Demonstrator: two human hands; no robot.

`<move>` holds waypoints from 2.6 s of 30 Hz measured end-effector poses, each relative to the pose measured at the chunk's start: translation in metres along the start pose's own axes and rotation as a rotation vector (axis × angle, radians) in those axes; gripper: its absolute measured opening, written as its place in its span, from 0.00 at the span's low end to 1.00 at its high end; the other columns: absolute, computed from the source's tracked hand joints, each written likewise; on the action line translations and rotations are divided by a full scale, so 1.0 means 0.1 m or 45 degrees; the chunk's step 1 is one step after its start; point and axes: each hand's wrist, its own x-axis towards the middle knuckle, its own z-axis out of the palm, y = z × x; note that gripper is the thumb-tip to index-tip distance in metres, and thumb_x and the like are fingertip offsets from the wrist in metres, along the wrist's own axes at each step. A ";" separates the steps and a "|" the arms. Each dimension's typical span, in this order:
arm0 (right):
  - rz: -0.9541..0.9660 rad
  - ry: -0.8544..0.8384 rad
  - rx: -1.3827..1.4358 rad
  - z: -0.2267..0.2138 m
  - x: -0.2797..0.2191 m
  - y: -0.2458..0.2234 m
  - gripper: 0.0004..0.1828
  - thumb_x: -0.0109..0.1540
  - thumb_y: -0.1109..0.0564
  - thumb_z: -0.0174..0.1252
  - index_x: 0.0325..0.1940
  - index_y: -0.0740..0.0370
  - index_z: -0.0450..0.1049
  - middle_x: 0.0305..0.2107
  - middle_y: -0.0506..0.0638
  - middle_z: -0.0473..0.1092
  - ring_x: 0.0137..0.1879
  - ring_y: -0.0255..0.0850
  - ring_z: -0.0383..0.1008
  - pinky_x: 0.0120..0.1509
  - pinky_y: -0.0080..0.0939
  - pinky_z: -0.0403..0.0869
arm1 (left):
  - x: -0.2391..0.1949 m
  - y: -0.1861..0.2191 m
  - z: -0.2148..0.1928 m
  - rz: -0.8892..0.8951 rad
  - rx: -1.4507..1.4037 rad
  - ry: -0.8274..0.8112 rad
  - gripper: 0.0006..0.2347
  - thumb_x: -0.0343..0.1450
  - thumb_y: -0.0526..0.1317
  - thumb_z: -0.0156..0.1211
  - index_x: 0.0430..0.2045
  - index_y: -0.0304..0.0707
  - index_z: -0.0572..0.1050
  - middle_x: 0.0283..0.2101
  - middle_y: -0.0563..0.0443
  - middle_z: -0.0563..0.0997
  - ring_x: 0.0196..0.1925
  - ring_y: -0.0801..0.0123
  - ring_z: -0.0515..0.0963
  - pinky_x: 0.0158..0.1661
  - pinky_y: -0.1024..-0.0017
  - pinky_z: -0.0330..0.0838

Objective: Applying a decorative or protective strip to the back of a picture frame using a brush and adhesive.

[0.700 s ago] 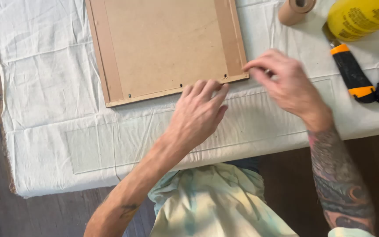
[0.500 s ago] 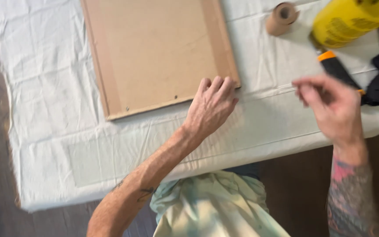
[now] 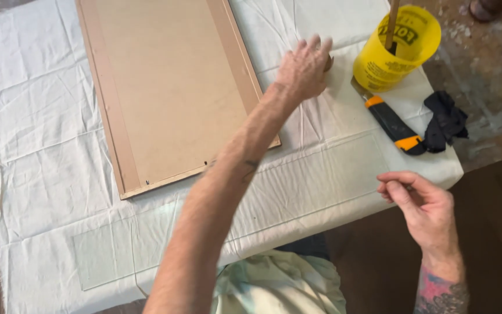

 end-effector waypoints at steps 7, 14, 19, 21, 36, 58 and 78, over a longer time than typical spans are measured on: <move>-0.188 -0.041 -0.078 0.53 0.30 -0.18 0.33 0.59 0.67 0.64 0.68 0.69 0.64 0.50 0.60 0.71 0.51 0.42 0.75 0.53 0.37 0.76 | -0.85 0.42 -0.37 -0.150 -0.984 0.470 0.21 0.56 0.51 0.70 0.39 0.48 0.73 0.33 0.54 0.85 0.33 0.66 0.84 0.35 0.67 0.76; 0.107 -0.850 1.233 1.31 0.50 -0.16 0.40 0.63 0.42 0.52 0.74 0.65 0.59 0.59 0.60 0.70 0.56 0.58 0.79 0.52 0.67 0.81 | -2.68 0.34 -1.10 0.139 -1.392 0.502 0.25 0.66 0.46 0.77 0.57 0.51 0.75 0.53 0.55 0.81 0.47 0.67 0.81 0.51 0.68 0.80; 0.139 -1.306 1.213 1.89 0.25 -0.32 0.37 0.62 0.53 0.52 0.73 0.72 0.57 0.59 0.71 0.69 0.58 0.63 0.77 0.54 0.68 0.80 | -3.66 -0.01 -1.36 0.037 -1.051 0.552 0.21 0.71 0.54 0.70 0.59 0.63 0.73 0.58 0.70 0.78 0.63 0.75 0.73 0.64 0.70 0.59; 0.104 -1.304 1.054 2.05 0.23 -0.25 0.46 0.53 0.69 0.61 0.76 0.77 0.54 0.59 0.69 0.70 0.63 0.58 0.74 0.55 0.58 0.80 | -3.91 -0.14 -1.51 0.143 -1.241 0.542 0.18 0.69 0.50 0.71 0.52 0.58 0.76 0.48 0.64 0.80 0.58 0.70 0.78 0.60 0.69 0.68; -0.361 -1.134 -0.363 3.44 0.50 -1.16 0.34 0.56 0.62 0.68 0.64 0.64 0.65 0.58 0.58 0.71 0.60 0.45 0.76 0.66 0.42 0.76 | -4.74 -2.06 -1.11 0.298 0.280 0.659 0.06 0.77 0.31 0.63 0.45 0.38 0.75 0.43 0.50 0.75 0.41 0.65 0.75 0.41 0.69 0.74; -0.378 -1.019 -0.381 3.45 0.41 -1.05 0.32 0.55 0.66 0.68 0.61 0.71 0.64 0.60 0.65 0.71 0.67 0.50 0.73 0.70 0.44 0.75 | -4.71 -1.80 -1.10 -0.088 -0.278 0.625 0.05 0.76 0.37 0.62 0.38 0.34 0.80 0.41 0.47 0.74 0.39 0.59 0.74 0.37 0.64 0.73; -0.290 -1.002 -0.253 3.43 0.42 -0.96 0.32 0.54 0.68 0.67 0.60 0.71 0.64 0.60 0.66 0.71 0.67 0.50 0.73 0.72 0.44 0.75 | -4.71 -1.78 -1.09 -0.096 -0.195 0.674 0.05 0.77 0.37 0.60 0.39 0.35 0.79 0.48 0.50 0.78 0.47 0.59 0.76 0.44 0.66 0.73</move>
